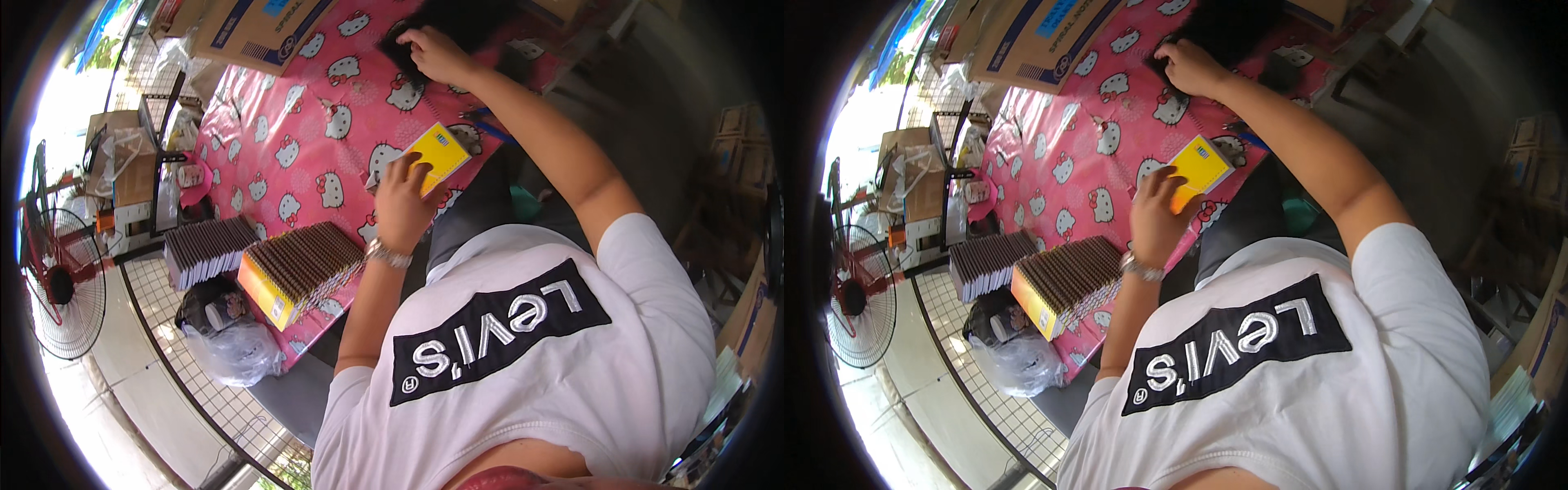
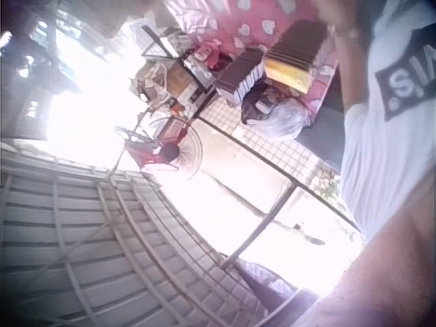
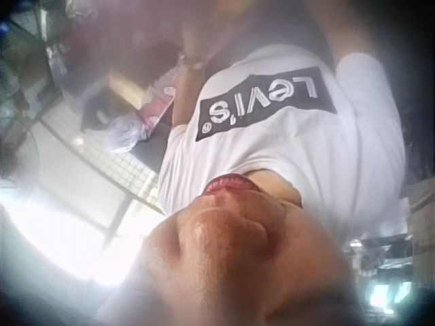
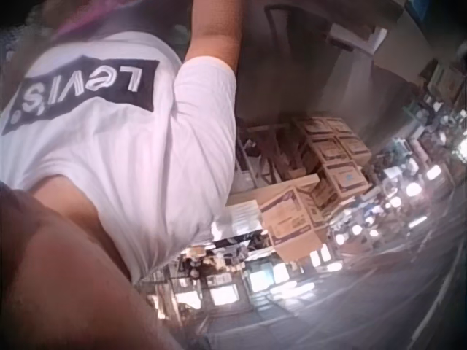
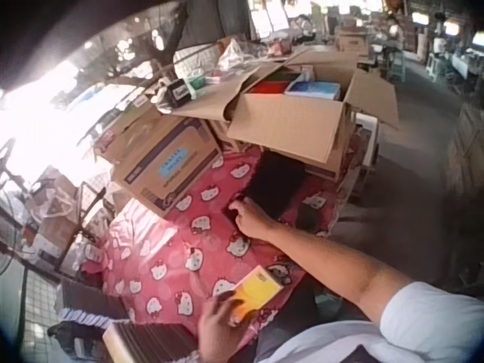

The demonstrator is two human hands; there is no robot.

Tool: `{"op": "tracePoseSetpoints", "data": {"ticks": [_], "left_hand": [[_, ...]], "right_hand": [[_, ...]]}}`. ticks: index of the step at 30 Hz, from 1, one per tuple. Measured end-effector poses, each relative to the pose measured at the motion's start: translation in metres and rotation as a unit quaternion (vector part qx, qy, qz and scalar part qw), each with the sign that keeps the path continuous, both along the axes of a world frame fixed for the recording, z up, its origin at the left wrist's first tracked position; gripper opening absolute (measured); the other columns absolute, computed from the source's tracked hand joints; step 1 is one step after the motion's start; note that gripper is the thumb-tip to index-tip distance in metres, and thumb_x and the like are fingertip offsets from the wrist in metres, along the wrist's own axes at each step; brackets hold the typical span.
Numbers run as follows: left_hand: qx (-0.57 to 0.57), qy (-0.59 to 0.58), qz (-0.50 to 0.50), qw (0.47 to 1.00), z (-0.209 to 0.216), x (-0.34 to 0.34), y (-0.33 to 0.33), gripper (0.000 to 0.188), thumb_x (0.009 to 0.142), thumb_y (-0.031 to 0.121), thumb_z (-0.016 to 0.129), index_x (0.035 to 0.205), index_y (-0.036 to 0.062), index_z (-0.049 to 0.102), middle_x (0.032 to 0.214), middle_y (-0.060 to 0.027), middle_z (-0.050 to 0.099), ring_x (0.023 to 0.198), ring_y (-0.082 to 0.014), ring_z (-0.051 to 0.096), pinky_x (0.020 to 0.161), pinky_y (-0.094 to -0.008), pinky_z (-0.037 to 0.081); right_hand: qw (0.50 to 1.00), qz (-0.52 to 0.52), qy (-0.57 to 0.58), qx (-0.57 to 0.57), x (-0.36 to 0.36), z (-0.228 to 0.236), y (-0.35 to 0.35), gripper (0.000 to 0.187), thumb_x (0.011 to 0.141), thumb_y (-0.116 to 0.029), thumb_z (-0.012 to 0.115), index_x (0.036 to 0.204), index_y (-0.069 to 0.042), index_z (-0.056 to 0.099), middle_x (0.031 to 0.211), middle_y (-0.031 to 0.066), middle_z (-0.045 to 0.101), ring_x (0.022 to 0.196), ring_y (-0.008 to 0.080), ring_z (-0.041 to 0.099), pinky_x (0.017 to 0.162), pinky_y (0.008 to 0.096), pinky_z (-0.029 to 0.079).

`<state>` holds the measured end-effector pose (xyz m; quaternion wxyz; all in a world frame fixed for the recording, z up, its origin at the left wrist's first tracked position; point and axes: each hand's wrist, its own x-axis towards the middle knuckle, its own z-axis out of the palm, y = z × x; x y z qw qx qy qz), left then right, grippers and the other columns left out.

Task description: The person uses blue shears to trim small pieces of plastic from the corners and spiral bindings of small yellow notebooks one by one. The person picks a notebook from a stack, trims it, and then places it on a new stack.

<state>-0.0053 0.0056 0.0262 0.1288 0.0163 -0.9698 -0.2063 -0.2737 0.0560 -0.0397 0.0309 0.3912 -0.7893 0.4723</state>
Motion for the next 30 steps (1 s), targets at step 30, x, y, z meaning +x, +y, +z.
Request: {"op": "tracePoseSetpoints", "data": {"ticks": [30], "left_hand": [[-0.038, -0.090, -0.098, 0.990, -0.039, -0.033, -0.018, 0.015, 0.078, 0.018, 0.072, 0.090, 0.0095, 0.074, 0.091, -0.0054, 0.070, 0.085, -0.0266, 0.066, 0.072, -0.0369, 0.055]], "right_hand": [[0.819, 0.068, -0.565, -0.077, 0.136, -0.032, 0.146, 0.040, 0.081, 0.001, 0.047, 0.118, -0.002, 0.060, 0.100, 0.0063, 0.061, 0.074, 0.0094, 0.057, 0.065, 0.0223, 0.047]]}}
